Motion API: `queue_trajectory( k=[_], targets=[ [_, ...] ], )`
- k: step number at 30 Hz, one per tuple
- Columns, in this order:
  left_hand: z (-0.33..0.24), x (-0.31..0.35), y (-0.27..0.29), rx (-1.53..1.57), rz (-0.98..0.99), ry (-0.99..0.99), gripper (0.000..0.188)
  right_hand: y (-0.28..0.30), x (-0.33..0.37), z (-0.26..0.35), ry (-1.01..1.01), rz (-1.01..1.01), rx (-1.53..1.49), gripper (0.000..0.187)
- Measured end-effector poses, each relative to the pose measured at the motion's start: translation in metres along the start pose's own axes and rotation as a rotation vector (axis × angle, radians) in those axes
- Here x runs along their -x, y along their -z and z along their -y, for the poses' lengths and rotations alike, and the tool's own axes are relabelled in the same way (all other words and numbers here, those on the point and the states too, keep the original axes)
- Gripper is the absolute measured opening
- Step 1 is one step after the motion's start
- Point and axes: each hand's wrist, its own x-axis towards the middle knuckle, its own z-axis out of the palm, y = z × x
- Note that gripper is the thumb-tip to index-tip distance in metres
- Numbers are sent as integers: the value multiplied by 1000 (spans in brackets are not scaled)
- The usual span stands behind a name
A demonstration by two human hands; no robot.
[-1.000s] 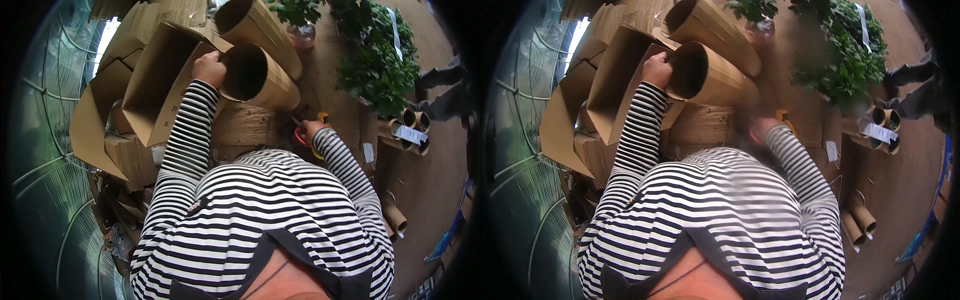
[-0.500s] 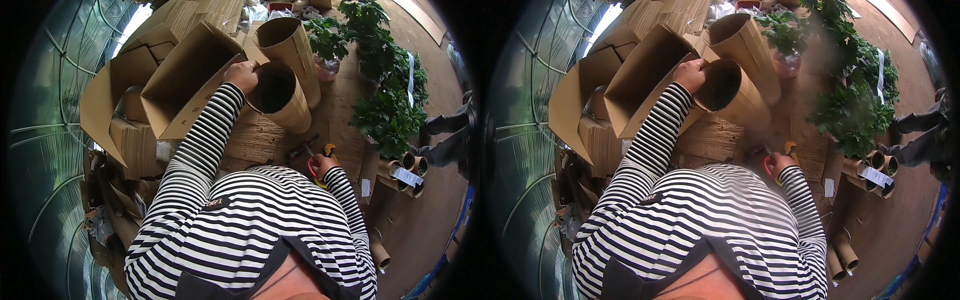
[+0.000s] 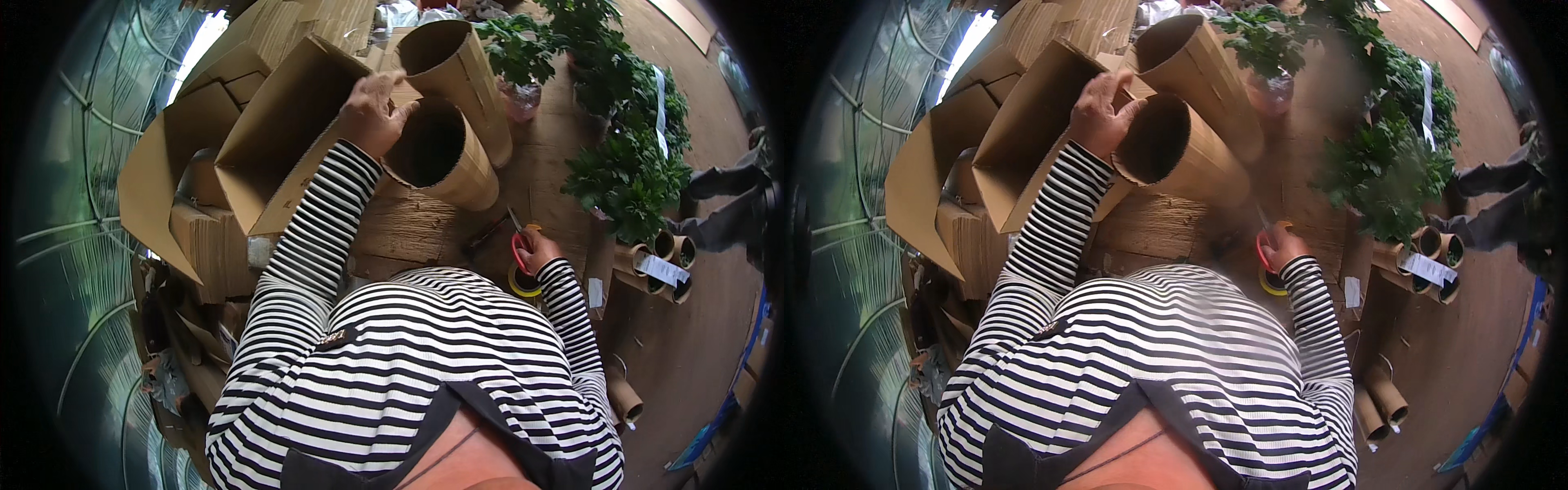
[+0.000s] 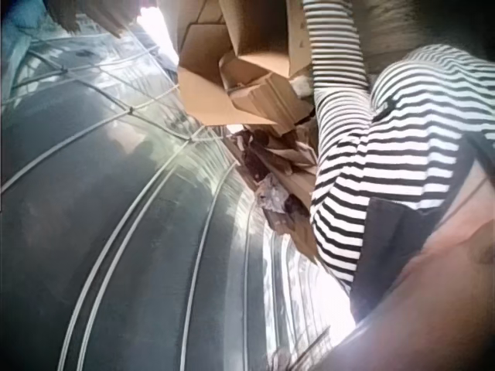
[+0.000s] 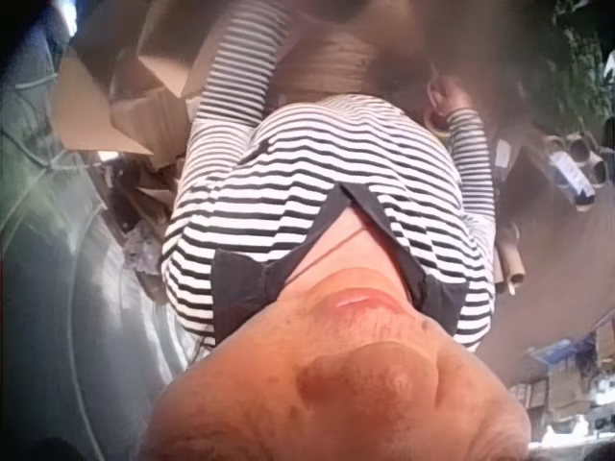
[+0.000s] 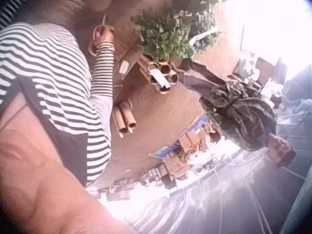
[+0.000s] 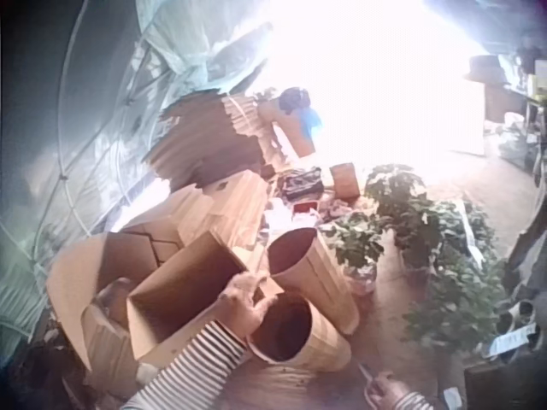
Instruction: The person assembles cylindrical cardboard tubes by rolling flat cardboard sheets and securing them with clear packing tape. They then place the finished tubes into a larger cardboard box.
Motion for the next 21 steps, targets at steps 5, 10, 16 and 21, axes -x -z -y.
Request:
queue_trajectory(
  k=[5,10,16,21],
  targets=[
    [16,-27,-7,53,243,-163,48,-8,-5,-9,37,-19,-25,44],
    [10,-12,5,155,282,-172,40,3,3,6,71,-93,-102,44],
    [16,-1,-1,247,299,-137,33,-4,-5,0,73,-81,-110,51],
    [-2,3,-1,104,336,-266,31,14,-1,16,17,-12,-148,51]
  ],
)
